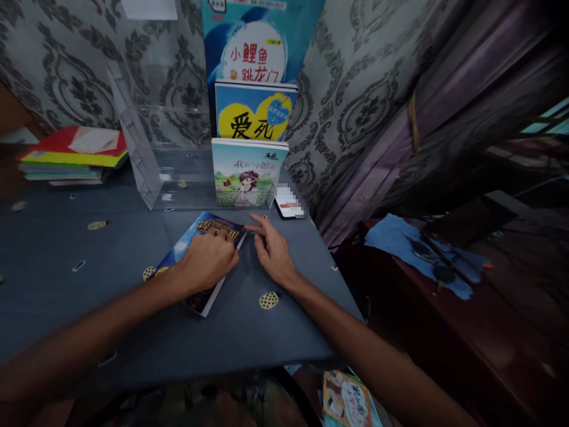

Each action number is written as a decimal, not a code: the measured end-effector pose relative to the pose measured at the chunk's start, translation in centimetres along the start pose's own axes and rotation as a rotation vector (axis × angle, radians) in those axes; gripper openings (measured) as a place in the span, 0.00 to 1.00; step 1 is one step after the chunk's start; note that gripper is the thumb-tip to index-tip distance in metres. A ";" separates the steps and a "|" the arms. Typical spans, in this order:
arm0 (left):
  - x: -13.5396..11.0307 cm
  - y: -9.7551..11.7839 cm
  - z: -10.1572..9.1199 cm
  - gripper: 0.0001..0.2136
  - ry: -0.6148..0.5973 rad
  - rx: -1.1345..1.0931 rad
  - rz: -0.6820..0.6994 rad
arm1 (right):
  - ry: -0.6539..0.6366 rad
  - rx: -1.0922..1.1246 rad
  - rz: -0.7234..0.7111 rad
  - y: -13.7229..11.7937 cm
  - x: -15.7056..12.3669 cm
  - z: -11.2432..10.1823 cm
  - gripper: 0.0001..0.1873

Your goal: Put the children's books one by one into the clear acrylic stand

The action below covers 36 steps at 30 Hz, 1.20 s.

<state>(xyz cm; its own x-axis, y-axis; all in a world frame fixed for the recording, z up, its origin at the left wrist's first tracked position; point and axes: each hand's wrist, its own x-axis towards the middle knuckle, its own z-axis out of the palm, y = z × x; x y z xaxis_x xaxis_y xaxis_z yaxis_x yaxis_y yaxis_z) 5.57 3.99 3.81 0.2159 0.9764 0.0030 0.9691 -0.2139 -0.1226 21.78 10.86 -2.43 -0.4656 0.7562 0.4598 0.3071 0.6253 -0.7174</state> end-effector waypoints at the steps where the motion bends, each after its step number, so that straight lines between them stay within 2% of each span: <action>1: 0.0 0.2 0.2 0.14 0.007 -0.002 -0.003 | -0.025 -0.027 -0.016 0.1 0.0 0.1 0.24; 4: -0.2 0.5 0.6 0.14 0.020 0.003 -0.007 | -0.078 -0.096 -0.030 0.3 -0.1 0.2 0.21; 6: -0.4 -0.2 0.4 0.17 0.005 -0.008 0.028 | -0.091 -0.113 -0.029 0.4 -0.1 0.2 0.20; 8: -0.9 -1.9 0.2 0.22 -0.036 -0.060 0.126 | -0.103 -0.107 -0.023 0.2 -0.2 0.1 0.20; 12: -3.7 -6.6 0.4 0.38 -0.157 -0.278 0.452 | -0.133 -0.062 0.018 -0.2 -0.4 -0.2 0.22; 15: -6.5 -8.5 1.7 0.43 -0.172 -0.362 0.523 | -0.162 -0.024 0.043 -0.2 -0.3 -0.4 0.23; 19: -8.3 -7.4 3.8 0.35 -0.012 -0.323 0.432 | -0.216 0.007 0.025 0.6 0.8 -0.3 0.25; 26: -6.8 -4.1 4.8 0.27 0.121 -0.177 0.347 | -0.282 0.037 0.000 1.9 3.5 1.3 0.26; 32: -6.9 -3.3 5.1 0.23 0.188 -0.149 0.314 | -0.391 -0.106 -0.043 0.8 2.0 1.7 0.44; 36: -6.9 -3.3 5.2 0.23 0.213 -0.167 0.302 | -0.469 -0.115 -0.053 0.1 0.7 1.0 0.47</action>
<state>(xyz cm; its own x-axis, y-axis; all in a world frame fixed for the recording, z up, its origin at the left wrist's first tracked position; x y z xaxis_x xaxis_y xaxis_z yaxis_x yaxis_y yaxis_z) 0.31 -1.89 -0.99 0.4966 0.8448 0.1990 0.8606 -0.5091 0.0135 20.63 11.24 -2.70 -0.7989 0.5708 0.1898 0.3501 0.6978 -0.6249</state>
